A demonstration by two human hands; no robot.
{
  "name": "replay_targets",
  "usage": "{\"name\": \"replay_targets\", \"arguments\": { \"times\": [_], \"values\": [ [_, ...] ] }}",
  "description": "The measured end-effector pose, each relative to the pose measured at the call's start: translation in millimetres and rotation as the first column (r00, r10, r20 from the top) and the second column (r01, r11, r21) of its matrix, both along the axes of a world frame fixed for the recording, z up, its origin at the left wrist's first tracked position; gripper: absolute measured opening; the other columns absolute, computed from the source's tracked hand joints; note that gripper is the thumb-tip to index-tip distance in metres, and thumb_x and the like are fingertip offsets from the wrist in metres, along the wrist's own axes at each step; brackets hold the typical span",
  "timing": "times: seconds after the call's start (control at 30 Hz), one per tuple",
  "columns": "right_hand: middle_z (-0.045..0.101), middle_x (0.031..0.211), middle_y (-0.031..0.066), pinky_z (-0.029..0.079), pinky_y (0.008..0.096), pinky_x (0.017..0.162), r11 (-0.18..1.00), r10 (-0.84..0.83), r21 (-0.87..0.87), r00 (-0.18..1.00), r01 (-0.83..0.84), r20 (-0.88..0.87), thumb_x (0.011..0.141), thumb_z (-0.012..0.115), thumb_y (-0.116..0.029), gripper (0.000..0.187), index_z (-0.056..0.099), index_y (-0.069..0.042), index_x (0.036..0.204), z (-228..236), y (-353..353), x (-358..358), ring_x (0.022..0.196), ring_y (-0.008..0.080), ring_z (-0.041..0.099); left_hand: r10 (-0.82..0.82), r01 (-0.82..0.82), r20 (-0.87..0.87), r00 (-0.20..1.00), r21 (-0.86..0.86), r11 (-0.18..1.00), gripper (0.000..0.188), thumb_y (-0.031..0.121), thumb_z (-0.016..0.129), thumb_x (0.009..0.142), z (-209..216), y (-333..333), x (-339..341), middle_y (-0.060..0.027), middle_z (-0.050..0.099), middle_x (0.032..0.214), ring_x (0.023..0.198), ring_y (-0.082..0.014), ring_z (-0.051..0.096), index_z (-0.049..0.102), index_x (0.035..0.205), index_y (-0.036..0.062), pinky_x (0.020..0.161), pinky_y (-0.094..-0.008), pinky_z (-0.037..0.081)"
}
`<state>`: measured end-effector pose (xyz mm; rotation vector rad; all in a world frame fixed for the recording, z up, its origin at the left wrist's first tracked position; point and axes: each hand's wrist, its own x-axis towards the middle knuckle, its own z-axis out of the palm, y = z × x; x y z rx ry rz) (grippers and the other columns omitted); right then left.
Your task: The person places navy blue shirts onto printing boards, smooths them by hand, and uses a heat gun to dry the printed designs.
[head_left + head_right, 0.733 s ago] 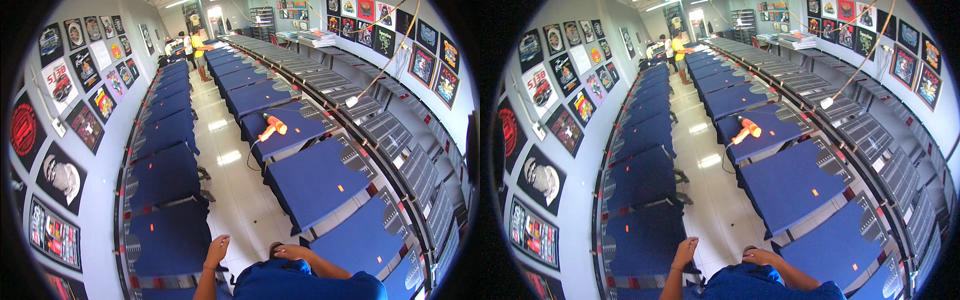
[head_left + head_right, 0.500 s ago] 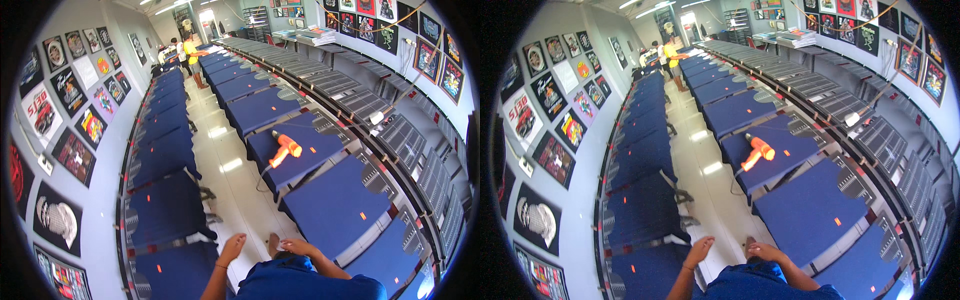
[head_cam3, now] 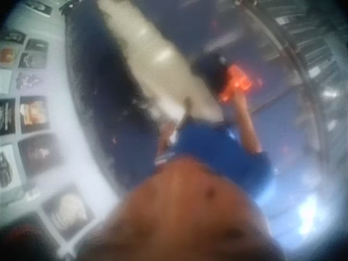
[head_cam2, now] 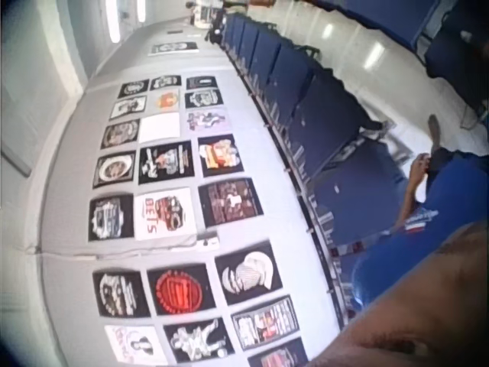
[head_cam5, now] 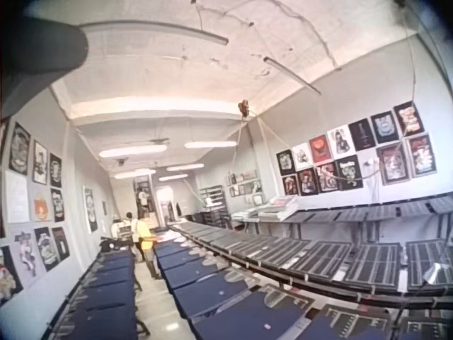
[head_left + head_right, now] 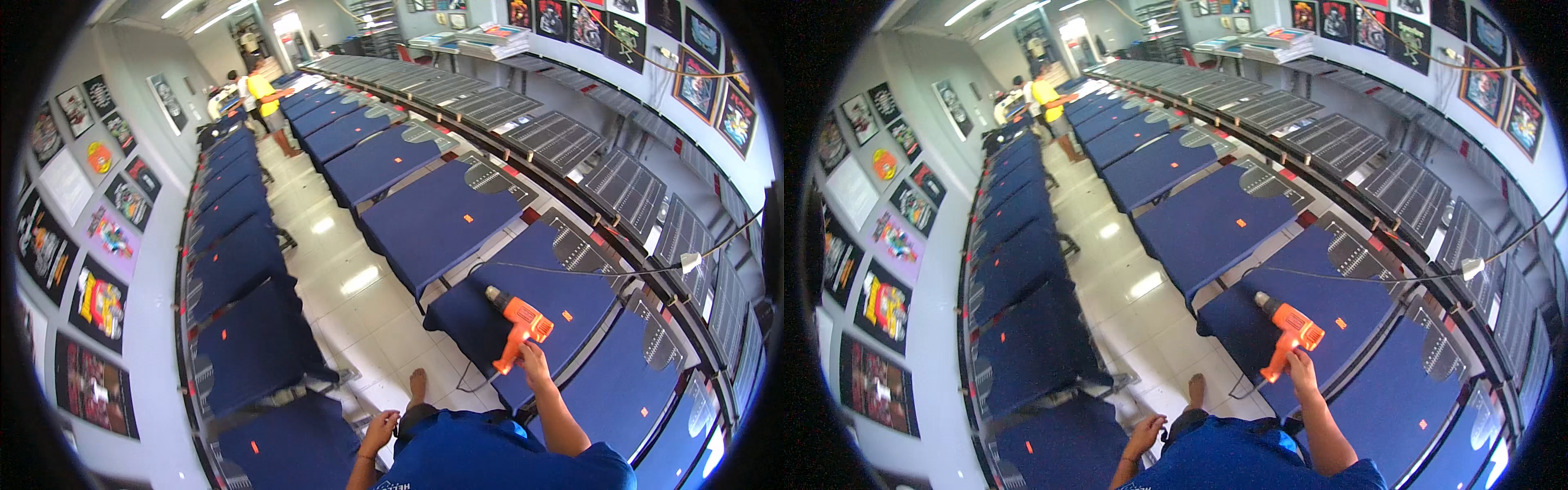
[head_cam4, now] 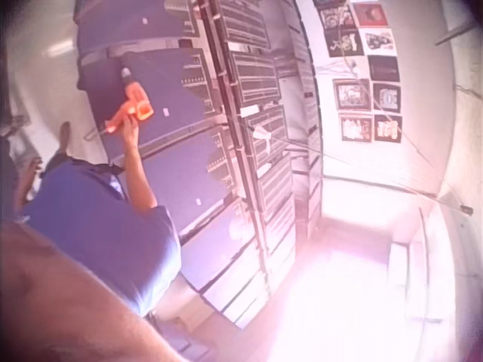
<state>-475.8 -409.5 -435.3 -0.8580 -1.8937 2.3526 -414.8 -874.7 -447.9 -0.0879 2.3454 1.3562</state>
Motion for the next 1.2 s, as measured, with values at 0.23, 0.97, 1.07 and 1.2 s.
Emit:
{"name": "replay_targets", "arguments": {
  "times": [0.23, 0.97, 1.07, 1.2],
  "values": [
    [0.065, 0.076, 0.0033, 0.045, 0.0328, 0.061, 0.817, -0.319, 0.56, 0.917, 0.137, 0.242, 0.092, 0.067, -0.039, 0.038, 0.071, -0.001, 0.09, 29.5, -27.3, -43.9, 0.07, 0.0124, 0.059, -0.286, 0.274, -0.206, 0.936, -0.087, 0.958, 0.032, 0.025, 0.051, 0.103, 63.6, -56.4, -296.5, -0.012, 0.072, 0.097, 0.087, -0.0186, 0.066, 0.067, 0.109, -0.0019, 0.081, -0.0337, 0.053],
    [0.054, 0.094, 0.0064, 0.052, 0.0348, 0.062, 0.271, -0.952, -0.383, 0.188, 0.883, -0.241, 0.082, 0.066, -0.021, 0.036, 0.051, -0.008, 0.112, 170.1, -110.6, 127.7, 0.07, 0.0171, 0.056, -0.699, 0.941, -0.7, 0.146, -0.12, 0.316, 0.029, 0.008, 0.063, 0.09, 54.6, 348.8, -278.3, -0.0185, 0.059, 0.125, 0.117, -0.0372, 0.056, 0.062, 0.119, 0.0021, 0.103, -0.0461, 0.045],
    [0.055, 0.096, 0.0077, 0.053, 0.0353, 0.061, 0.193, -0.976, -0.356, 0.141, 0.914, -0.168, 0.085, 0.065, -0.018, 0.033, 0.051, -0.008, 0.113, 173.0, -92.5, 148.0, 0.069, 0.0174, 0.057, -0.665, 0.908, -0.735, 0.135, -0.176, 0.379, 0.033, 0.009, 0.062, 0.09, 57.6, 385.2, -262.9, -0.0205, 0.053, 0.134, 0.125, -0.0408, 0.051, 0.059, 0.123, 0.0029, 0.107, -0.0499, 0.042],
    [0.058, 0.093, 0.0088, 0.054, 0.0356, 0.061, 0.245, -0.967, -0.307, 0.256, 0.92, -0.007, 0.087, 0.066, -0.017, 0.032, 0.052, -0.007, 0.113, 189.4, -67.5, 159.2, 0.068, 0.0178, 0.059, -0.518, 0.682, -0.855, 0.019, -0.368, 0.632, 0.047, 0.011, 0.064, 0.09, 102.6, 455.0, -267.8, -0.0222, 0.051, 0.139, 0.129, -0.0435, 0.048, 0.051, 0.134, 0.0026, 0.11, -0.053, 0.038]
  ]
}}
